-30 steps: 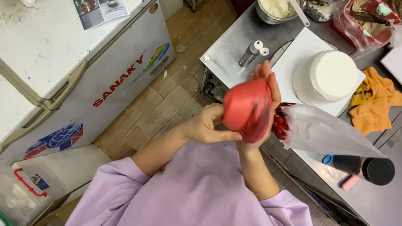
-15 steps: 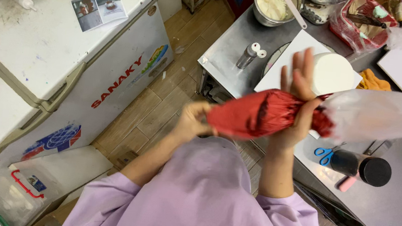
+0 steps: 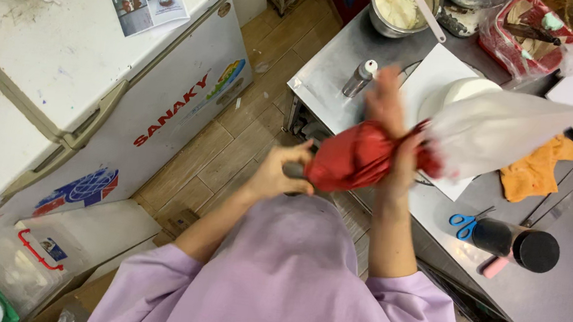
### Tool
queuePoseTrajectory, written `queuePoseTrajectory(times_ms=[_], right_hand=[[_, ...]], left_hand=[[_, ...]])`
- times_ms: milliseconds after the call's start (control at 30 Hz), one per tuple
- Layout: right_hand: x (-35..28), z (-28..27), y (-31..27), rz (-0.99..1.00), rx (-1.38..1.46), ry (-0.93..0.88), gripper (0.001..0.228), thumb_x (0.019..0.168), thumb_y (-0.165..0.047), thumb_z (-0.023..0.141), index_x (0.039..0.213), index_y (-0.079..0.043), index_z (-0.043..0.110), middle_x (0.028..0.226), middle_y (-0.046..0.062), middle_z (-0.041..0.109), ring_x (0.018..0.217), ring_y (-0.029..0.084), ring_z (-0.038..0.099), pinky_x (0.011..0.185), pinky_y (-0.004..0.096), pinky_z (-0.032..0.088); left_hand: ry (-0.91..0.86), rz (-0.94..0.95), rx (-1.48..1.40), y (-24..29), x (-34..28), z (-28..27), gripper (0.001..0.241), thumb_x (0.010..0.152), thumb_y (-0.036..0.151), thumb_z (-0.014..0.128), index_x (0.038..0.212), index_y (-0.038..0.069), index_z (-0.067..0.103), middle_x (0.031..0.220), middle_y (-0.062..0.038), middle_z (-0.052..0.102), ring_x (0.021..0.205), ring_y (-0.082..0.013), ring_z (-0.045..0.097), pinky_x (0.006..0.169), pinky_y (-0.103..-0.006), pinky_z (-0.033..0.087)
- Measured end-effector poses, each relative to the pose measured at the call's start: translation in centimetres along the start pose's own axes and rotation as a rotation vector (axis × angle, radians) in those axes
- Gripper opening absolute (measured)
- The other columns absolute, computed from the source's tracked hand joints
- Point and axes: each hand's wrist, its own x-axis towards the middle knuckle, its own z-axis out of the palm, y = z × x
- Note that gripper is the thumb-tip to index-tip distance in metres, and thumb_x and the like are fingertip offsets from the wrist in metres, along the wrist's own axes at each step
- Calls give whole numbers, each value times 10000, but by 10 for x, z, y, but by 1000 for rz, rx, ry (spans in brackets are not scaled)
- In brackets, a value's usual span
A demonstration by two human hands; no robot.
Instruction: The person massages a piping bag filled with red icing by hand, looks at a reference photo, and uses a spatula to scrape cream inside the bowl of a stand mixer.
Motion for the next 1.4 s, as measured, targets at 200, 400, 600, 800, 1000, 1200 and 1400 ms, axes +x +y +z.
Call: queuePoseTrajectory(times_ms=[200, 400, 600, 800, 1000, 1200, 1400], right_hand=[[-7, 13, 12, -189, -200, -337, 488, 1142, -451, 354, 1458, -182, 610, 1737, 163, 271, 1666, 372, 180, 1331, 547, 87], [8, -15, -5, -200, -17, -143, 471, 1145, -447, 379, 1491, -208, 590, 1725, 156, 272, 1631, 349, 199, 1348, 537, 102], [-22, 22, 3, -179, -235, -517, 440, 1142, -414, 407, 1456, -196, 623, 1678, 132, 380, 1629, 362, 258, 1375, 564, 124], [-31, 15, 10, -138, -281, -368, 442, 1144, -425, 403, 1452, -200, 626, 1682, 109, 398, 1638, 364, 271, 1382, 568, 141], [-38, 45, -2, -25, 135, -40, 525, 1159, -497, 378, 1596, -213, 447, 1756, 80, 194, 1630, 280, 261, 1311, 497, 290], [-41, 74, -1, 178, 624, 172, 605, 1141, -439, 371, 1652, -125, 294, 1754, 151, 221, 1584, 332, 301, 1336, 450, 298], [-45, 59, -5, 115, 266, 193, 648, 1190, -469, 324, 1652, -14, 332, 1760, 167, 279, 1638, 311, 276, 1375, 452, 217]], left_hand=[[267, -101, -535, 60, -4, 41, 544, 683, 292, 974, 1108, 64, 722, 1070, 10, 743, 1007, -92, 684, 978, -336, 524], [-48, -9, -231, -27, -24, 27, 440, 786, 381, 944, 933, 41, 707, 979, -9, 713, 973, -111, 686, 1144, -346, 443], [212, -184, -650, 3, -11, 29, 506, 838, 392, 810, 1205, 59, 710, 1196, -30, 700, 1129, -135, 647, 1020, -342, 491], [624, -77, -1040, 15, -2, 6, 322, 1007, 214, 787, 1222, 27, 638, 1237, -118, 679, 1201, -259, 647, 1081, -442, 510], [46, 171, 285, 72, 11, 18, 803, 718, 515, 916, 1279, 19, 628, 1312, -137, 650, 1291, -271, 618, 1206, -494, 338], [114, 557, 533, 118, 20, 34, 648, 688, 423, 927, 1128, -3, 717, 1163, -191, 752, 1328, -370, 619, 1268, -563, 130], [13, 323, 701, 115, 39, 23, 644, 672, 519, 923, 1039, 21, 745, 983, -155, 777, 1135, -338, 707, 1298, -544, 246]])
